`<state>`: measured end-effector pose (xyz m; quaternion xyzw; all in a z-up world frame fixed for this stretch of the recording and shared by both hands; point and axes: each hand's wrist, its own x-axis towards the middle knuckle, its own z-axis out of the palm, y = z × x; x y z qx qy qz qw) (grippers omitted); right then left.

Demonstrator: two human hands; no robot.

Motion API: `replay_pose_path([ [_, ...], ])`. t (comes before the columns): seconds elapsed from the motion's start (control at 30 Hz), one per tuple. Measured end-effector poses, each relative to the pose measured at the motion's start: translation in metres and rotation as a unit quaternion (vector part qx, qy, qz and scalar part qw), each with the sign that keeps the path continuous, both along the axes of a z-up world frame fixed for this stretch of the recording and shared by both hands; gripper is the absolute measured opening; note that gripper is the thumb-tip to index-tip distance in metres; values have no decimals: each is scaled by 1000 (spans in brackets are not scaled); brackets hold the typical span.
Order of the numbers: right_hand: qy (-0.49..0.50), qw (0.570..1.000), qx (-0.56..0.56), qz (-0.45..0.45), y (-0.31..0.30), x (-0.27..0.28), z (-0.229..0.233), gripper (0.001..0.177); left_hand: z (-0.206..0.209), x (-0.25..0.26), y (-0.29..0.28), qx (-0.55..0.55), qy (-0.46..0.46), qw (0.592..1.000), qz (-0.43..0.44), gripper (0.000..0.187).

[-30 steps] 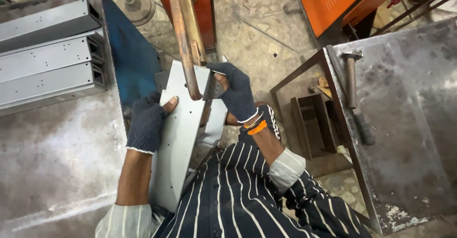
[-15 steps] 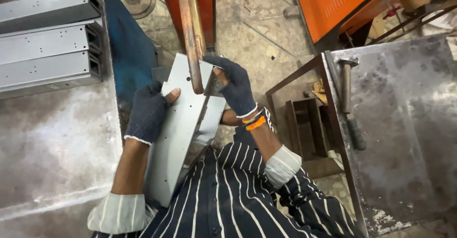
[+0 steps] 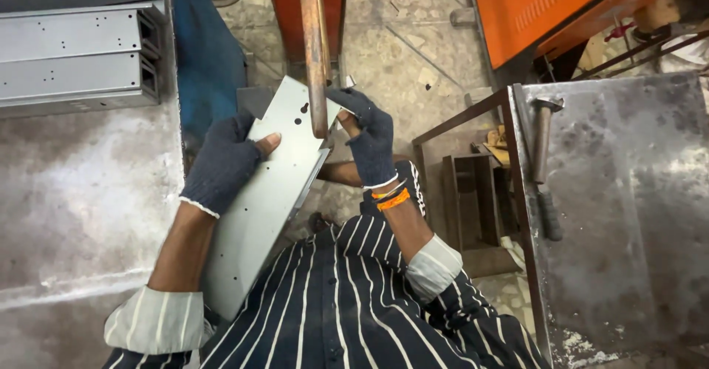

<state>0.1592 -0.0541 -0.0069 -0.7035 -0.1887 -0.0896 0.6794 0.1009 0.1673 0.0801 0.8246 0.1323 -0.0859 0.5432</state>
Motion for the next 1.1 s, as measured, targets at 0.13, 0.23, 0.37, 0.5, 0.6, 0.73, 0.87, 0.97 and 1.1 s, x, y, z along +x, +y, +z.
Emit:
replay_pose_path([
  [0.13,-34,999,5,5,-3,0,-19,23,-1,-3,2,21,21,1000,-4,36],
  [0.23,-36,999,19,19,-3,0,-29,25,2,-3,3,76,0,997,-18,39],
  [0.37,-6,1000,22,15,-1,-8,-10,22,1,-6,3,55,9,998,-9,40],
  [0.5,81,996,-30,-5,-1,-11,6,25,-6,-8,4,58,-13,998,-10,41],
  [0.6,123,992,-8,-2,-1,-15,14,25,-5,-9,2,61,-5,998,-3,42],
  [0.73,171,983,73,3,0,-15,7,25,-9,-9,2,57,32,998,8,42],
  [0.87,165,984,17,67,-12,-22,19,44,-9,-10,1,55,30,998,20,43],
  [0.97,92,990,-30,107,-16,-26,11,70,-4,-11,-1,60,36,997,21,43],
  [1.1,-28,989,-138,35,-6,-27,10,88,-1,-8,-4,42,48,998,18,42],
])
